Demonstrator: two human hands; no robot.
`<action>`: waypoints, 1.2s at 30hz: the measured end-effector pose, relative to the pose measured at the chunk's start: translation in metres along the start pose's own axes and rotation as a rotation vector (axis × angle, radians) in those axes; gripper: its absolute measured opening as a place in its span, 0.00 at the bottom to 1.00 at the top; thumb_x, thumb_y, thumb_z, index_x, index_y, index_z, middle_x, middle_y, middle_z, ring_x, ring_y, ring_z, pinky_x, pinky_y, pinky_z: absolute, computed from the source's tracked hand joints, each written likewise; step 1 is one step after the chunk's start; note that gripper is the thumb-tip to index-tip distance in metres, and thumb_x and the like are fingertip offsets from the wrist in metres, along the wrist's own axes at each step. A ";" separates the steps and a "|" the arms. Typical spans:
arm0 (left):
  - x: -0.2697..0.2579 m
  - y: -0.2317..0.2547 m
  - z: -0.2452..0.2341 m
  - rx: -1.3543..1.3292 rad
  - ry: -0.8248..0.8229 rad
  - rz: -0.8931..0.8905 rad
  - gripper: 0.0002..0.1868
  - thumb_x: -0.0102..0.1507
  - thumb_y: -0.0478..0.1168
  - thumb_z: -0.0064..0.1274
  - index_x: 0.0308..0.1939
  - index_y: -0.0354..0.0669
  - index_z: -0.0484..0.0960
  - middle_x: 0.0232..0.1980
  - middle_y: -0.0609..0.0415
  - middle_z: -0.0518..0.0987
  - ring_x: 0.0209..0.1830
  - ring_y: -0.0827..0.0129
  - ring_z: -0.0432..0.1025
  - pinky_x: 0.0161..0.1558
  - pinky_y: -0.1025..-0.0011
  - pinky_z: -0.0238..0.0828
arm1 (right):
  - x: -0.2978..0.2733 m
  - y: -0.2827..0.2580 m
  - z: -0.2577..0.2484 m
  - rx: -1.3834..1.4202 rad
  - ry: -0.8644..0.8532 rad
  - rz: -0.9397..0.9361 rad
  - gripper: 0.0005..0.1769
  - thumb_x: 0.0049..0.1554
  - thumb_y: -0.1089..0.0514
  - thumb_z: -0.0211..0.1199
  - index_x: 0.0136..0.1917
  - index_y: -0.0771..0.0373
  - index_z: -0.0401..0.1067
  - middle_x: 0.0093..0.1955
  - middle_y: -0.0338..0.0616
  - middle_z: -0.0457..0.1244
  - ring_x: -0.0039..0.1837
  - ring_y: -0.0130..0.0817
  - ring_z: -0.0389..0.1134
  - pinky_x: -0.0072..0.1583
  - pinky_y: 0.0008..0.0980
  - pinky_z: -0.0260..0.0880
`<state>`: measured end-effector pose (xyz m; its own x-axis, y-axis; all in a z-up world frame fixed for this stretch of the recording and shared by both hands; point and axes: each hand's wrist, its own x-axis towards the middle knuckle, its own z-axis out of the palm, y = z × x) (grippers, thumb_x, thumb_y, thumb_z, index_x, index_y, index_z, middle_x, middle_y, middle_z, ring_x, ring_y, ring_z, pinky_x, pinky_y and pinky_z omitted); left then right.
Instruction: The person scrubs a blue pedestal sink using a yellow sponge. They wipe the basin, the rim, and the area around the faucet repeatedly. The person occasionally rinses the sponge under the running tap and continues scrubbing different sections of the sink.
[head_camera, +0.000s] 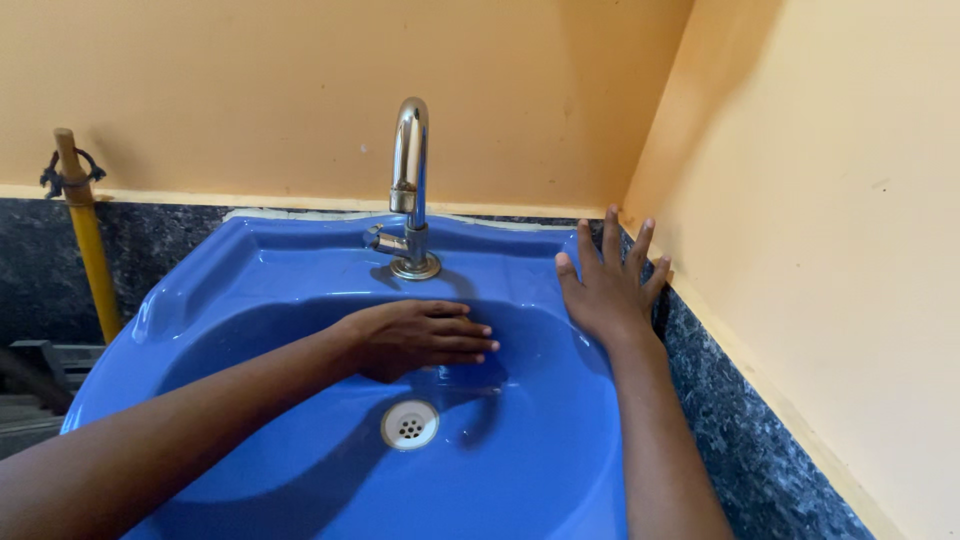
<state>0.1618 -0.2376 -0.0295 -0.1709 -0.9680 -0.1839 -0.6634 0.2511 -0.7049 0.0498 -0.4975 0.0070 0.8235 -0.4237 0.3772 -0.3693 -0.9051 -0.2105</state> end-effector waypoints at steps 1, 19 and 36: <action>-0.004 -0.004 -0.002 0.031 -0.054 0.012 0.43 0.60 0.46 0.47 0.79 0.44 0.52 0.84 0.56 0.44 0.83 0.64 0.38 0.79 0.57 0.30 | 0.001 0.001 0.000 0.007 0.006 -0.001 0.40 0.62 0.30 0.34 0.83 0.43 0.41 0.87 0.38 0.21 0.83 0.54 0.10 0.74 0.72 0.14; 0.041 0.061 0.032 -0.431 0.154 -0.211 0.38 0.65 0.45 0.43 0.78 0.35 0.53 0.84 0.40 0.40 0.85 0.49 0.36 0.79 0.52 0.35 | 0.005 0.008 0.014 0.104 0.066 -0.037 0.44 0.64 0.30 0.33 0.81 0.59 0.48 0.86 0.54 0.30 0.85 0.55 0.19 0.79 0.56 0.22; 0.032 0.103 -0.010 -0.832 0.230 -0.494 0.17 0.67 0.46 0.47 0.53 0.37 0.76 0.57 0.44 0.73 0.59 0.54 0.67 0.62 0.58 0.67 | 0.010 0.007 0.020 0.204 0.077 0.059 0.40 0.65 0.32 0.30 0.77 0.56 0.60 0.85 0.55 0.39 0.86 0.56 0.25 0.80 0.54 0.24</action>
<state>0.0809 -0.2425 -0.1014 0.1839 -0.9624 0.1999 -0.9828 -0.1764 0.0548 0.0644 -0.5071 -0.0090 0.7647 -0.4841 0.4253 -0.3144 -0.8564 -0.4094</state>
